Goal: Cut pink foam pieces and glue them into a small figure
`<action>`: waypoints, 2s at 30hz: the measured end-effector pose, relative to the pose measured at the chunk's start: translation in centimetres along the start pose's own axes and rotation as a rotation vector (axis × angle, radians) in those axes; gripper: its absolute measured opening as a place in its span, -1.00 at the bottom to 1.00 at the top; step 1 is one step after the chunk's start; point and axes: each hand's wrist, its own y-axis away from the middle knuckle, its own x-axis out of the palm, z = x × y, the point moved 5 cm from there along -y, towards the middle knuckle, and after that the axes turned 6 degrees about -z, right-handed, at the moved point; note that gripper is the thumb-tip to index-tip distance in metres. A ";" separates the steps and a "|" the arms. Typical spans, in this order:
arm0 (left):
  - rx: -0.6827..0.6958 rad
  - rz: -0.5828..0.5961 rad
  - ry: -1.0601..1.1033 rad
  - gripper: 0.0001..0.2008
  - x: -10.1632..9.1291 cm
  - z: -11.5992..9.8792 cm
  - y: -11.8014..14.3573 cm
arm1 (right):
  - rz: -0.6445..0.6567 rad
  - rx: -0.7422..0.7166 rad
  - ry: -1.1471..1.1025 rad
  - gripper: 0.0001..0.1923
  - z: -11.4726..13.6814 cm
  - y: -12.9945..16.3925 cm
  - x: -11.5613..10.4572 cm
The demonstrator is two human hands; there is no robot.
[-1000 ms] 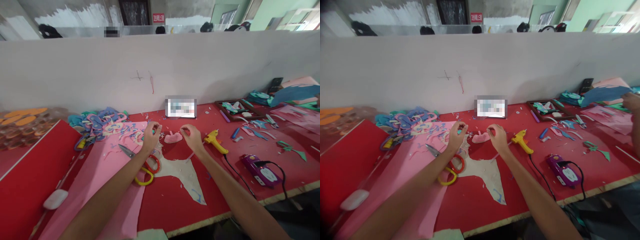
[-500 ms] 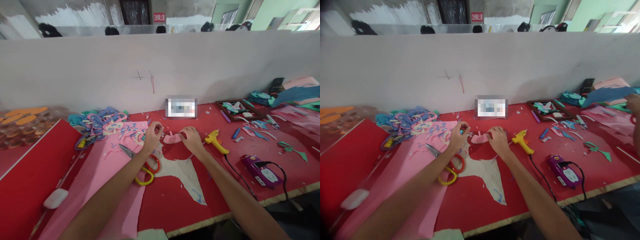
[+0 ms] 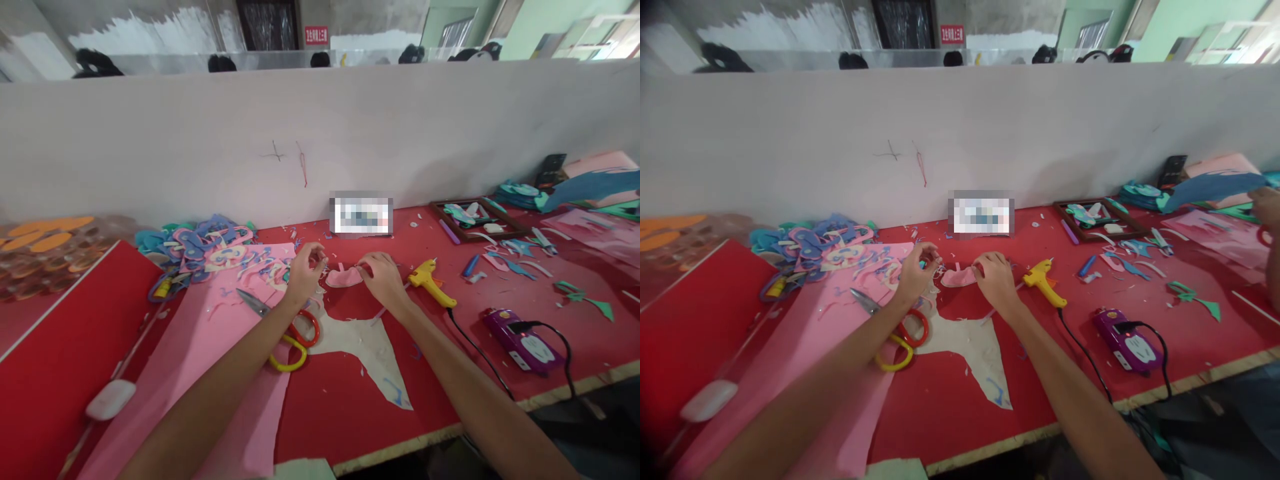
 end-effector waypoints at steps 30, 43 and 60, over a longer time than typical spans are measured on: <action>-0.012 -0.015 -0.057 -0.82 -0.2 -0.2 0.1 | 0.031 0.015 0.012 -0.84 0.2 0.0 -0.1; -0.060 0.006 -0.016 -0.81 -0.2 -0.2 0.3 | 0.015 0.003 0.006 -0.82 0.2 0.1 -0.1; -0.015 0.044 -0.050 -0.81 -0.1 -0.1 0.1 | -0.002 -0.012 0.012 -0.83 0.0 0.1 0.0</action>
